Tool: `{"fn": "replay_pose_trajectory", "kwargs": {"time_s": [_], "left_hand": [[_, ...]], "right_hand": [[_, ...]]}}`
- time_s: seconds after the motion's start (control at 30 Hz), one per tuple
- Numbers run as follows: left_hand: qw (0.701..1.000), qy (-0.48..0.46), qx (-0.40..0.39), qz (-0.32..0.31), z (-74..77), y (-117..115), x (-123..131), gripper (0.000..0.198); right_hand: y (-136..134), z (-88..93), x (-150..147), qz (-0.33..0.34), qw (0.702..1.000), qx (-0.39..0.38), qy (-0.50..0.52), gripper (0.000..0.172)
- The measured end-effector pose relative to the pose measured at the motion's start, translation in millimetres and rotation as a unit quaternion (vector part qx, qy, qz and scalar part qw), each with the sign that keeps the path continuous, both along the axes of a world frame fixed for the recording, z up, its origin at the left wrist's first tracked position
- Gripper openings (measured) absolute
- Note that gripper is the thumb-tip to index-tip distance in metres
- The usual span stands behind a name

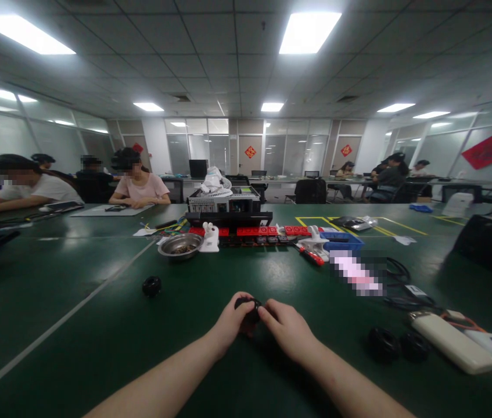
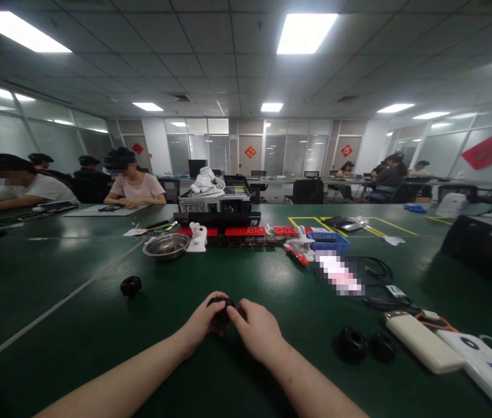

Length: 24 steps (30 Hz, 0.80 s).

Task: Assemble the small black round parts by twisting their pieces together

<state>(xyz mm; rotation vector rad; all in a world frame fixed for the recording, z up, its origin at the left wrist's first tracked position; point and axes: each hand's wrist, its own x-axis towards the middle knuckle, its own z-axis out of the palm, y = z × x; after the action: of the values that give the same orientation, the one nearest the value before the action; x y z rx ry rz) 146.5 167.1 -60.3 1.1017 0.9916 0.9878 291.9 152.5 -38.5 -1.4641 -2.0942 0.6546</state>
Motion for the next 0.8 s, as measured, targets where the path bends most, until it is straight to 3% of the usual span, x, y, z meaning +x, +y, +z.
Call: {"fn": "replay_pose_trajectory", "kwargs": {"time_s": [0.1, 0.2, 0.33, 0.6, 0.8], "left_hand": [[1.000, -0.015, 0.011, -0.014, -2.4, 0, -2, 0.032], [0.999, -0.032, 0.024, -0.033, -4.4, 0, -5, 0.039], [0.998, -0.058, 0.019, -0.032, -5.4, 1, -6, 0.030], [0.999, 0.032, -0.005, 0.014, 4.5, -2, 3, 0.038], [1.000, -0.009, 0.010, 0.016, 2.1, -3, 0, 0.031]], "right_hand": [[3, -3.6, 0, 0.018, 1.000, -0.006, 0.003, 0.040], [4, -4.3, 1, 0.023, 1.000, 0.012, 0.001, 0.033], [3, -2.2, 1, 0.018, 0.999, 0.047, -0.016, 0.023], [-5, 4.9, 0, 0.032, 0.994, 0.098, -0.023, 0.034], [0, 1.0, 2, -0.011, 1.000, 0.021, 0.004, 0.032]]}}
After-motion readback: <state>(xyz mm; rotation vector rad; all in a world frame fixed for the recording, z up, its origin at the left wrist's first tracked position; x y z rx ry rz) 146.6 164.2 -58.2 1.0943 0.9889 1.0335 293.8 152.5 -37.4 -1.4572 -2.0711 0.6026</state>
